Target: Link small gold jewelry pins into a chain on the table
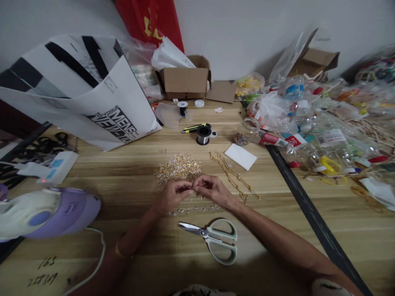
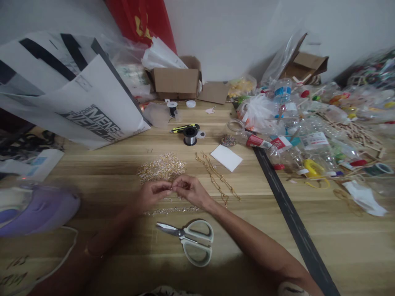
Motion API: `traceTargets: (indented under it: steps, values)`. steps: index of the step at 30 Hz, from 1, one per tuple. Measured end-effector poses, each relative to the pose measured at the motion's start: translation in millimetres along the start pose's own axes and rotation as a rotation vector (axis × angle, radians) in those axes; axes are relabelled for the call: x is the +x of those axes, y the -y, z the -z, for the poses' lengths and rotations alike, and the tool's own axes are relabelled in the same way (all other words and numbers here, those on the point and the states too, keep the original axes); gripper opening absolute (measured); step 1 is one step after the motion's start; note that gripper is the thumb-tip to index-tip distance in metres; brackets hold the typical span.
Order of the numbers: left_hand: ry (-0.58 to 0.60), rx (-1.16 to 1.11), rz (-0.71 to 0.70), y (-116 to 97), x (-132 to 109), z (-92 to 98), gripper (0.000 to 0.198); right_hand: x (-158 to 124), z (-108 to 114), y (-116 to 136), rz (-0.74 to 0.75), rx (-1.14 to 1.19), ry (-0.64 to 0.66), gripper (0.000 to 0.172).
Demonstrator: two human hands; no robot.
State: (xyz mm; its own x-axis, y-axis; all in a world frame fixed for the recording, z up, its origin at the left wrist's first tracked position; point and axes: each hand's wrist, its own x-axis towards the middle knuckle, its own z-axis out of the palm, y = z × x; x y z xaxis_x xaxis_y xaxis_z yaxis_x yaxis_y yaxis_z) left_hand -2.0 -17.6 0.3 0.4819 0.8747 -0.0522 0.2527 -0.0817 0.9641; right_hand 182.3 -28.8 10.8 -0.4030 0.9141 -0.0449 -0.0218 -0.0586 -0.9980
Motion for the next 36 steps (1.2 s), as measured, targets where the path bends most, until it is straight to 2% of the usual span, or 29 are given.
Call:
traceTargets:
  steps: [5, 14, 21, 30, 36]
  values:
    - [-0.018, 0.011, 0.043, -2.8, -0.6, -0.6, 0.017, -1.4, -1.3, 2.6, 0.054, -0.078, -0.021, 0.017]
    - [-0.075, 0.061, -0.003, -11.6, -0.7, 3.8, 0.016, 0.3, 0.8, -7.2, -0.015, -0.091, 0.029, 0.019]
    - [-0.094, 0.055, -0.007, -15.1, -1.0, 5.0, 0.016, 0.9, 3.4, -0.7, -0.009, -0.097, 0.025, 0.021]
    - [-0.098, 0.101, 0.006, -11.4, -0.1, 8.0, 0.016, 2.5, 9.1, -5.5, -0.136, 0.032, 0.059, 0.028]
    - [-0.094, 0.113, -0.010, -10.4, -0.3, 8.8, 0.016, 3.5, 10.5, -5.7, -0.132, 0.019, 0.037, 0.026]
